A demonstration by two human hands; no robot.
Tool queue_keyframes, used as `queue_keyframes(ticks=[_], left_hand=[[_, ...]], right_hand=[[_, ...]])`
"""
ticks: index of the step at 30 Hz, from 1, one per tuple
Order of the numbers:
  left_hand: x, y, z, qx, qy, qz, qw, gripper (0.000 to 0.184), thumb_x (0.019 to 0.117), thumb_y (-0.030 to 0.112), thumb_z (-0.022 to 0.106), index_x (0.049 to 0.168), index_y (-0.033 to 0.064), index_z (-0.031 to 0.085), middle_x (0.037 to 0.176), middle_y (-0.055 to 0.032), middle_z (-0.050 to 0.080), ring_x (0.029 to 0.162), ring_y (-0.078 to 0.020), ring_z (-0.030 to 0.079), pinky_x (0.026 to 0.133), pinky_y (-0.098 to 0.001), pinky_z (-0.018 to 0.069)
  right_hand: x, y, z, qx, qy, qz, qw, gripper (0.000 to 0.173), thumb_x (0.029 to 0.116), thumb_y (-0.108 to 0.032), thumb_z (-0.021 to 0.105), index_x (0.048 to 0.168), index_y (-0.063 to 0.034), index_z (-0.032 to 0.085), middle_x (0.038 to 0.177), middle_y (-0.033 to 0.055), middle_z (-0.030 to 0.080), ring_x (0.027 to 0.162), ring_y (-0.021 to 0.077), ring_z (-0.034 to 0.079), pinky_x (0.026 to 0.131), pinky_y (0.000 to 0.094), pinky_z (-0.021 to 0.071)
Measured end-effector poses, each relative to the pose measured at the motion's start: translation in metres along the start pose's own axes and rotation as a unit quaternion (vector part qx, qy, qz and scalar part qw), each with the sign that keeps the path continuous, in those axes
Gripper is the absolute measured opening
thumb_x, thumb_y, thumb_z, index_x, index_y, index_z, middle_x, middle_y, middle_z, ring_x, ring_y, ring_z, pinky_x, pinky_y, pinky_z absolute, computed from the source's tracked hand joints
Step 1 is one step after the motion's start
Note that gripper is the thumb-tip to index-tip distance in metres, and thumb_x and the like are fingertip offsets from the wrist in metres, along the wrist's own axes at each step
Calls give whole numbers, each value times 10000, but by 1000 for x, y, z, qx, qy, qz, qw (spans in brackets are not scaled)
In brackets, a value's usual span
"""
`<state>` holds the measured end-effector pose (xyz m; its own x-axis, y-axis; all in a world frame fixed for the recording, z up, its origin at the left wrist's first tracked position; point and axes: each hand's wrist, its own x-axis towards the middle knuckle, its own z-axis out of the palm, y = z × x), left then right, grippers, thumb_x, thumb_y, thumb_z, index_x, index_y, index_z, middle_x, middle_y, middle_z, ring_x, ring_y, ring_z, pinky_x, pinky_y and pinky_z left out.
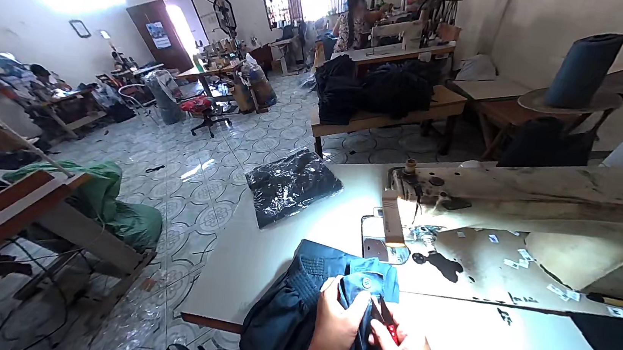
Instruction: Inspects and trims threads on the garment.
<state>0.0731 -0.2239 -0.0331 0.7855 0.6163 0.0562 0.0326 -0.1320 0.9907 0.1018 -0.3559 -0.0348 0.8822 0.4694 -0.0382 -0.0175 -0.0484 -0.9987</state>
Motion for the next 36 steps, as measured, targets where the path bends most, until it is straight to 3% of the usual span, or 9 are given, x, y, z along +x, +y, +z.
queue_keyframes(ticks=[5, 11, 15, 19, 22, 24, 26, 29, 36], left_hand=[[1, -1, -3, -2, -13, -12, 1000, 385, 851, 189, 774, 1159, -26, 689, 1081, -119, 713, 1025, -137, 692, 946, -291, 566], [17, 19, -26, 48, -153, -12, 987, 302, 870, 189, 775, 1097, -2, 718, 952, -61, 751, 900, -79, 715, 870, -280, 587], [45, 52, -38, 150, -239, 39, 959, 298, 892, 216, 744, 1099, 6, 701, 977, -66, 724, 914, -87, 684, 874, -301, 561], [46, 134, -44, 155, -210, 235, 936, 196, 909, 131, 750, 1086, 61, 700, 905, -4, 735, 805, -38, 697, 750, -240, 599], [24, 166, -51, 147, -172, 379, 897, 252, 882, 92, 763, 1122, 81, 686, 905, 48, 713, 769, 16, 663, 681, -155, 578], [24, 131, -54, 105, -179, 302, 930, 246, 891, 85, 753, 1124, 81, 674, 924, 32, 725, 793, -25, 692, 704, -206, 606], [29, 64, -51, 31, -179, 99, 978, 248, 910, 56, 715, 1149, 18, 662, 968, -55, 740, 868, -118, 721, 799, -313, 620], [20, -1, -40, -72, -134, -132, 980, 360, 1002, 74, 619, 1333, -58, 561, 1100, -140, 719, 976, -173, 721, 900, -348, 608], [15, 2, -33, -143, -118, -162, 969, 271, 1023, 70, 585, 1287, 10, 591, 1042, -112, 728, 918, -170, 723, 850, -350, 613]], right_hand=[[2, 3, -3, -21, -8, -5, 1000, 187, 942, -96, 579, 1105, -31, 643, 683, -8, 644, 464, 58, 543, 432, 240, 471], [6, 1, -22, -156, -34, -96, 983, 261, 924, -137, 601, 1141, -34, 702, 819, 38, 703, 657, 76, 643, 620, 277, 550], [16, -9, -15, -127, -17, -101, 987, 276, 945, -165, 578, 1171, -51, 686, 787, 2, 687, 597, 48, 616, 563, 247, 539], [25, -53, 2, -56, 50, -276, 958, 223, 1003, -158, 546, 1127, 8, 630, 772, -16, 644, 576, -16, 572, 528, 165, 511], [21, -76, 7, -39, 55, -413, 908, 183, 1046, -149, 521, 1124, 7, 577, 863, 13, 641, 742, -54, 602, 690, 99, 522], [19, -57, 4, -70, 22, -361, 930, 198, 1036, -151, 529, 1109, 9, 619, 842, 28, 656, 720, -23, 611, 670, 130, 530], [21, -21, -3, -89, -45, -203, 974, 246, 1013, -163, 543, 1140, 2, 674, 848, 27, 681, 702, 10, 619, 668, 185, 536], [17, 10, -14, -60, -101, -14, 993, 209, 1022, -178, 521, 1106, -33, 646, 753, -19, 594, 554, 22, 526, 516, 198, 466], [12, -5, -17, -112, -85, -28, 990, 180, 1023, -195, 549, 1129, -79, 638, 779, -12, 620, 653, 26, 578, 627, 208, 498]])
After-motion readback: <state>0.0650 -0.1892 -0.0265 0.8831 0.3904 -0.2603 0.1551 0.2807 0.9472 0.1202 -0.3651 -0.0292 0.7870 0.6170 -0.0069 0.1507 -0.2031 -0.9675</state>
